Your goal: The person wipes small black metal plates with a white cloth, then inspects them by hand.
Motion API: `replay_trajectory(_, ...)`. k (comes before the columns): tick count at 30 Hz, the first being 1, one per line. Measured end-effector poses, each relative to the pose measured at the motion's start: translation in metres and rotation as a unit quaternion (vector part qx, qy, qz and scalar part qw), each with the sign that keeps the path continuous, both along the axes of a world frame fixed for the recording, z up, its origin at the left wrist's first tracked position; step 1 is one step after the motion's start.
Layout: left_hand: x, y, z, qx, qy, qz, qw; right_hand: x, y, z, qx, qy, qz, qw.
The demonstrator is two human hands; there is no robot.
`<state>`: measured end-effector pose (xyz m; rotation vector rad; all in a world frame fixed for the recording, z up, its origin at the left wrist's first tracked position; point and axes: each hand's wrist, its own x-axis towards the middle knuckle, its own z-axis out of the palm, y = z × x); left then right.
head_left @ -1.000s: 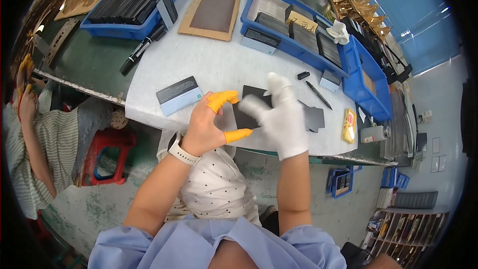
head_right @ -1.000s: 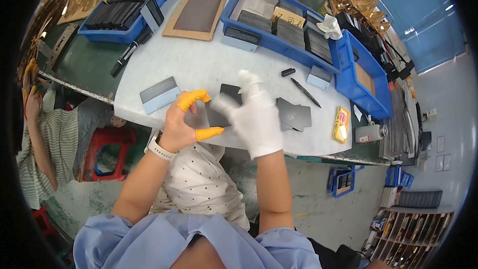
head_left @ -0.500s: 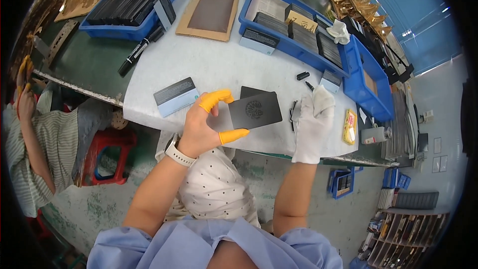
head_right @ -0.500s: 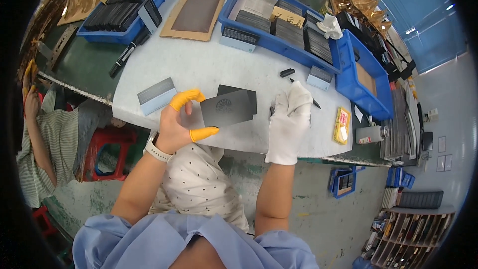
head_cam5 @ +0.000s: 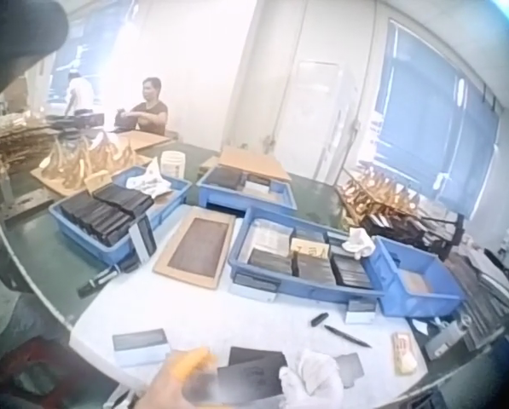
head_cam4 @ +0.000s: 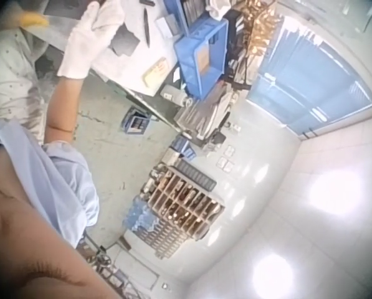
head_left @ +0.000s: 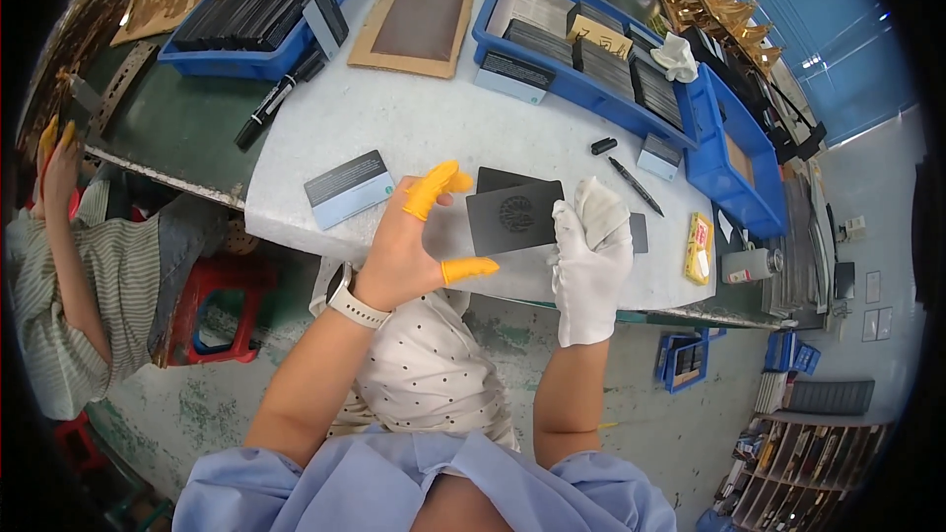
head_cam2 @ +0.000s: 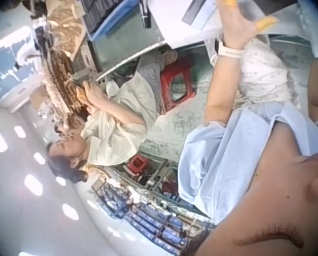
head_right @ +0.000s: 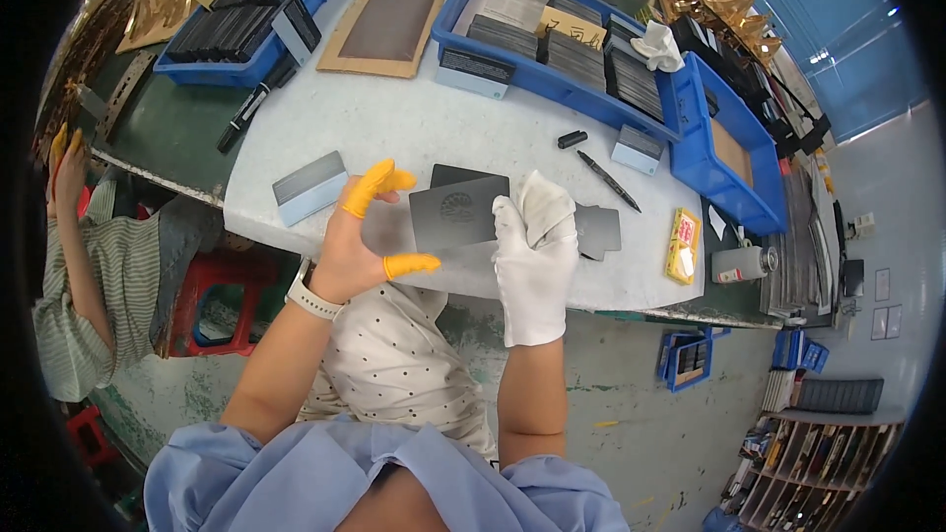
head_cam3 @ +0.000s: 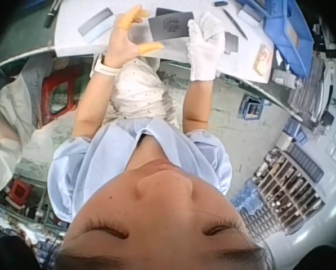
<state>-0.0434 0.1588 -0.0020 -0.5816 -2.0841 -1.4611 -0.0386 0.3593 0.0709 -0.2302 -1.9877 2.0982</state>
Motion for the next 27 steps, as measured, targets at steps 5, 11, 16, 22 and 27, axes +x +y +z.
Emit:
replay_trajectory(5, 0.002, 0.0, -0.002, -0.023, -0.006, -0.004, 1.0, 0.0, -0.01, -0.008, 0.146, 0.035, -0.012, 0.989)
replay_trajectory(11, 0.003, 0.001, -0.004, -0.025, -0.015, 0.013, 0.999, -0.021, -0.025, -0.013, 0.371, 0.039, -0.016, 0.928)
replay_trajectory(16, 0.003, 0.0, -0.007, 0.036, -0.032, 0.008, 0.999, -0.041, 0.019, -0.022, 0.222, 0.107, -0.095, 0.965)
replay_trajectory(22, 0.001, 0.0, -0.013, 0.065, -0.025, 0.02, 0.997, 0.008, -0.023, -0.01, 0.209, 0.124, -0.061, 0.968)
replay_trajectory(27, 0.0, -0.003, -0.011, 0.055, -0.035, 0.012, 0.998, 0.007, -0.004, -0.019, 0.012, 0.098, -0.084, 0.992)
